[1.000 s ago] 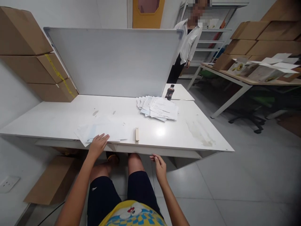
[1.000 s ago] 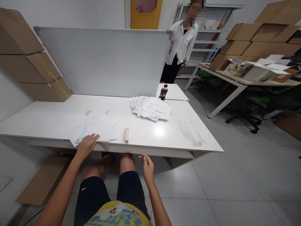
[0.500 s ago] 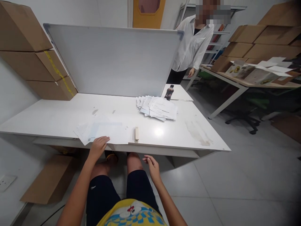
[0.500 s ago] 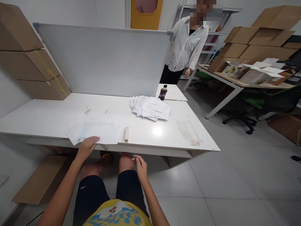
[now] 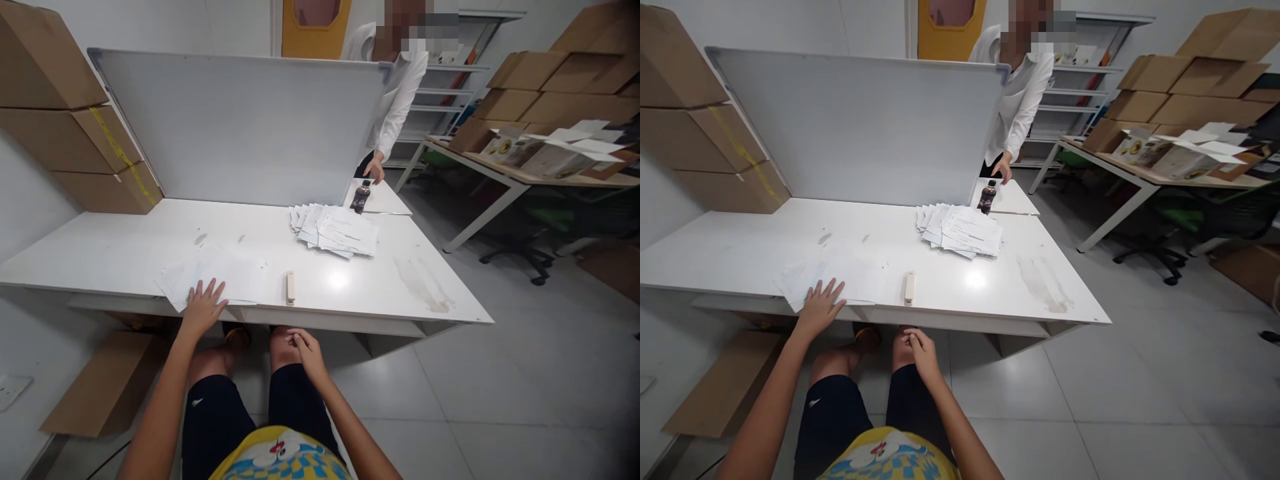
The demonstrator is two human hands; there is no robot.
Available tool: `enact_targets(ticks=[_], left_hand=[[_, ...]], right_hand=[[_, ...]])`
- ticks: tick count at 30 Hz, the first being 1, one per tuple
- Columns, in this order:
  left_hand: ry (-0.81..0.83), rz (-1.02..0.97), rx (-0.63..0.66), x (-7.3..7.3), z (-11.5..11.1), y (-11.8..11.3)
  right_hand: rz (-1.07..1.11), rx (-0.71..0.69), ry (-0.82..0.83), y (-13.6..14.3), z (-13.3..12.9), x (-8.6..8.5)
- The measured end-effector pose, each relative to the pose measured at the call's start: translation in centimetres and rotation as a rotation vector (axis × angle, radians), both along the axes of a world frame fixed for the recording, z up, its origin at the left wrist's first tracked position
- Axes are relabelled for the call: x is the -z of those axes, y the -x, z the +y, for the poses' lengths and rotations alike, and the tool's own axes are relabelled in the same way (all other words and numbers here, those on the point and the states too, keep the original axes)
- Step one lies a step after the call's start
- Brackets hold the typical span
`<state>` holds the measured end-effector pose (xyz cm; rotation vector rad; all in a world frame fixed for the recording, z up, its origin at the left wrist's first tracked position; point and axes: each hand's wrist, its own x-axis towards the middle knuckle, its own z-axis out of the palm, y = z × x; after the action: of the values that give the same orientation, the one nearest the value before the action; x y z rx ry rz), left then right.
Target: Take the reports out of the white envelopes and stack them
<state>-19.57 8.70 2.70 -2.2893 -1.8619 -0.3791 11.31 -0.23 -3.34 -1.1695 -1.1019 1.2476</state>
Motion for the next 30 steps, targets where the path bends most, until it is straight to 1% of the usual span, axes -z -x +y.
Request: enact_targets(ticks=[4,8,11,13,15,18,19,20,21,26,30], left_hand=[[0.025,0.006,0.144,0.5,-0.6,1.2],[0.024,-0.062,0.273,0.3,-1.5,2.3],[0.031,-0.132,0.339,0.0,-2.0,2.8],[0.017,-0.159,0.362,0.0,-2.3,3.0],[-0.016,-0.153,0.325,0.1,-2.5,3.0],[-0.081,-0.125,0.132,0.5,-2.4,3.0],[-0.088,-0.12,0.083,0.6,-2.3,3.0],[-0.086,-0.12,0.062,0.7,-2.2,3.1],[-0.079,-0.128,0.069,0.8,-2.2,3.3],[-0.083,-0.261,0.223,0.4,-2.7,4.1],[-0.103,-0.331,0.281,-0.3,-3.4,4.1]], right_hand=[[0.082,-0.132,0.033,1.7,1.5,-1.5],[0.329,-0.3,0.197,3.9,2.7,-3.0],[0.509,-0.346,0.276,5.6,3.4,-3.7],[0.567,-0.315,0.302,6.7,3.8,-3.9],[0.586,-0.237,0.331,7.6,4.3,-3.9],[0.606,-0.134,0.359,8.5,4.8,-3.8],[0.617,-0.119,0.36,8.7,4.9,-3.9],[0.628,-0.114,0.358,8.9,4.9,-3.9],[0.638,-0.112,0.354,8.9,5.0,-4.0],[0.633,-0.047,0.36,8.7,5.3,-4.4],[0.628,-0.031,0.33,8.8,5.7,-4.2]])
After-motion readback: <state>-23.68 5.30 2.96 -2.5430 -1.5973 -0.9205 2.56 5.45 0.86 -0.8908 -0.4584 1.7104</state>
